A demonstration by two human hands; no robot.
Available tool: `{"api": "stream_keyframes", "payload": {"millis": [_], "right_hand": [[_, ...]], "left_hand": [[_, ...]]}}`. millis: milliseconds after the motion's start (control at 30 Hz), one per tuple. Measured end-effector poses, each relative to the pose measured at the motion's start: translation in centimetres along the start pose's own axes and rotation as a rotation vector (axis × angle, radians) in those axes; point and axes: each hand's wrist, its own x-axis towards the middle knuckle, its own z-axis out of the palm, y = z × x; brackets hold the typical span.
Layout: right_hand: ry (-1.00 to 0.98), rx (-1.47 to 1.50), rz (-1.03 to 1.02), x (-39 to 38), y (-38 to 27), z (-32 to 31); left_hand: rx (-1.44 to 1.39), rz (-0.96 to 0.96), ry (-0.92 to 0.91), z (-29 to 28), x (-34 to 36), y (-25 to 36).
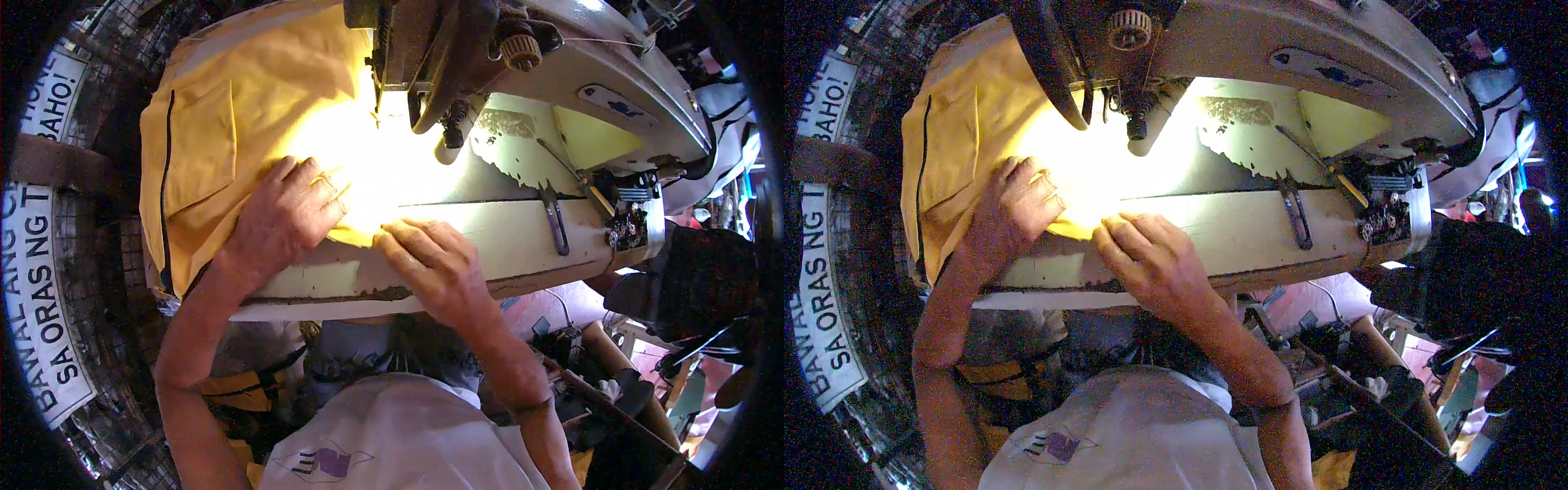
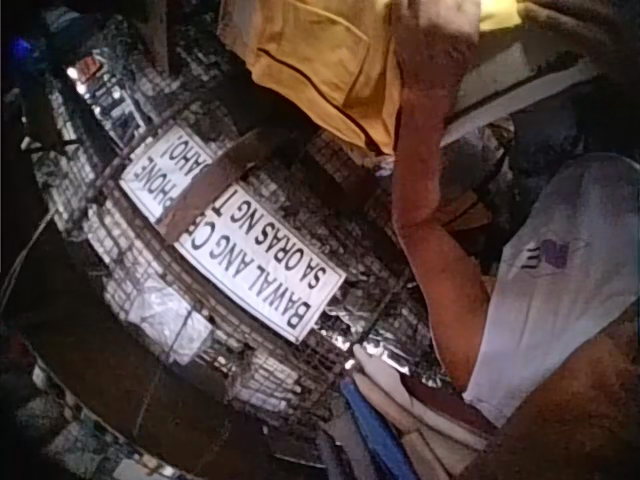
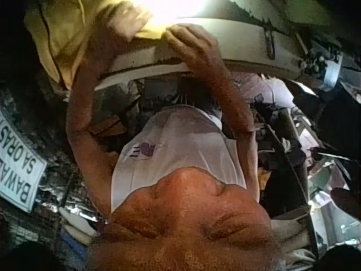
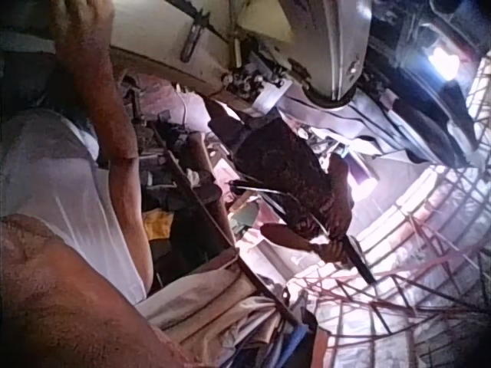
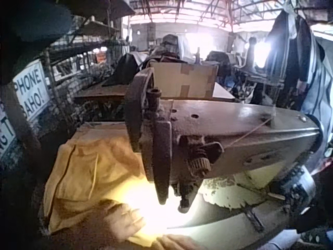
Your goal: The recorder is using an industrial sewing machine to sew and assemble a yellow fabric tote bag.
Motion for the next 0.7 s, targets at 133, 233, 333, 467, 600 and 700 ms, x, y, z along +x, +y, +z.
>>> {"api": "stream_keyframes", "payload": {"millis": [133, 233, 333, 467, 600, 700], "right_hand": [[0.016, -0.028, -0.007, 0.7, 0.6, 0.1], [-0.021, -0.027, 0.015, 1.6, 0.9, -0.2], [-0.063, -0.011, 0.047, 1.9, 1.5, -0.3], [-0.04, -0.013, 0.044, 2.4, 2.3, 0.7], [-0.015, -0.052, 0.042, 2.6, 3.7, 1.3], [-0.083, -0.03, 0.109, 3.3, 3.8, 0.9]], "left_hand": [[-0.007, 0.01, 0.034, 0.3, 0.4, -1.0], [-0.011, -0.004, 0.03, 0.4, 1.0, -1.6], [0.007, -0.005, 0.043, 0.6, 1.6, -2.2], [-0.038, -0.012, 0.059, 0.7, 2.1, -2.8], [-0.044, -0.008, 0.086, 1.0, 2.9, -3.6], [-0.037, 0.02, 0.098, 0.5, 3.5, -4.2]]}}
